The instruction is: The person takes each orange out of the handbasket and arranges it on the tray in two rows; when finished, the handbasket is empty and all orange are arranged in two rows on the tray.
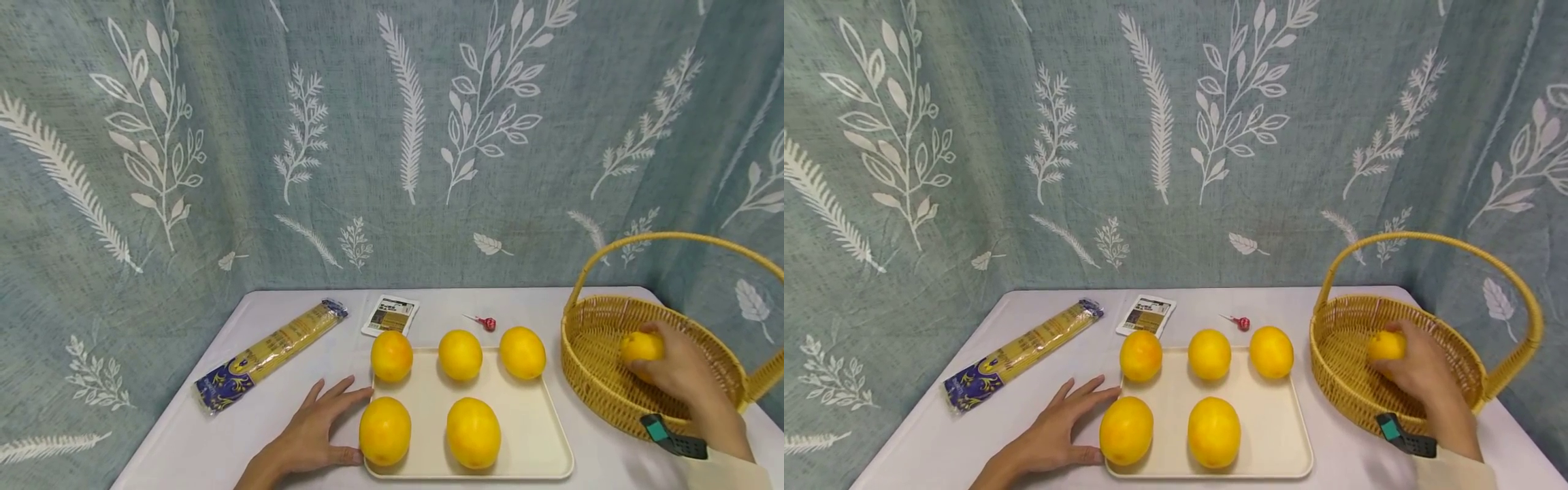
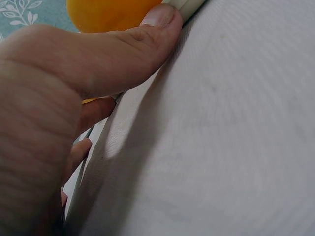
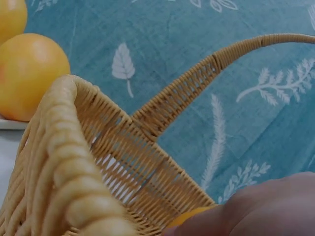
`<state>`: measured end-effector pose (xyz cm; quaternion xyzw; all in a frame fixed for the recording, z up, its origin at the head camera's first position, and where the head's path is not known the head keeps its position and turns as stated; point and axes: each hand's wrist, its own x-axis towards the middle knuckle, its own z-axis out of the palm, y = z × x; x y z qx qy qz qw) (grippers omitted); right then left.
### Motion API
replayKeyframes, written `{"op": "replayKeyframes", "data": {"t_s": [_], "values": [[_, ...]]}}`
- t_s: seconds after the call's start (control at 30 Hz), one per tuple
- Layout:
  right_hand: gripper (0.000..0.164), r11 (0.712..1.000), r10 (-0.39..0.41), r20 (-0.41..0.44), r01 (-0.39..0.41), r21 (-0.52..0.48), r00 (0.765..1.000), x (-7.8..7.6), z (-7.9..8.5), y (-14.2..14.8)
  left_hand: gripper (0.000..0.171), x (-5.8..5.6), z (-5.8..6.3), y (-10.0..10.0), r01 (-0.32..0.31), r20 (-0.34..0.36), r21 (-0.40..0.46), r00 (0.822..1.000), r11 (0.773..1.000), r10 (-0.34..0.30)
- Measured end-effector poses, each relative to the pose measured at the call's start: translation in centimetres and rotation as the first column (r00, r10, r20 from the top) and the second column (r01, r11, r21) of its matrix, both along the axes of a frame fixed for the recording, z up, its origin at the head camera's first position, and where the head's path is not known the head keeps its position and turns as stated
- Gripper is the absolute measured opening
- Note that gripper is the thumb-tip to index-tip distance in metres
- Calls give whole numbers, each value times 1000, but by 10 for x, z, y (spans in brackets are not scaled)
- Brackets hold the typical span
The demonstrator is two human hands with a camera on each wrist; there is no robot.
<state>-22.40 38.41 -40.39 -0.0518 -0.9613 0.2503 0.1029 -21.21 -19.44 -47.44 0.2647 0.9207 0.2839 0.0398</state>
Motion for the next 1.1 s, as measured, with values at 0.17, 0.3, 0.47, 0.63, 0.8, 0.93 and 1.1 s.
{"op": "replayKeyframes", "data": {"t_s": [0.17, 0.3, 0.47, 0.63, 0.8, 0.93, 1.1], "values": [[69, 999, -15, 27, 17, -50, 1000, 6, 6, -1, 96, 1, -1, -1, 11, -7, 5, 1000, 1000, -11], [74, 994, -42, 25, 45, -103, 999, 11, 14, -7, 97, 0, -2, -1, 21, -14, 9, 1000, 1000, -20], [76, 985, -49, -71, 36, -171, 996, 16, 21, -22, 96, 1, -2, -1, 18, -17, 8, 1000, 1000, -18], [73, 977, 5, -133, -33, -210, 991, 21, 32, -37, 96, 1, -1, -2, 13, -6, 5, 1000, 1000, -13], [60, 927, 134, -186, -190, -323, 973, 24, 36, -50, 96, 2, -1, -3, 0, 7, -6, 1000, 1000, 0], [55, 872, 203, -184, -263, -412, 962, 23, 37, -61, 96, 2, -2, -3, -2, 4, -7, 1000, 1000, 2], [54, 814, 281, -102, -293, -501, 954, 22, 40, -74, 96, 1, -2, -2, 3, -1, -6, 1000, 1000, -3]]}}
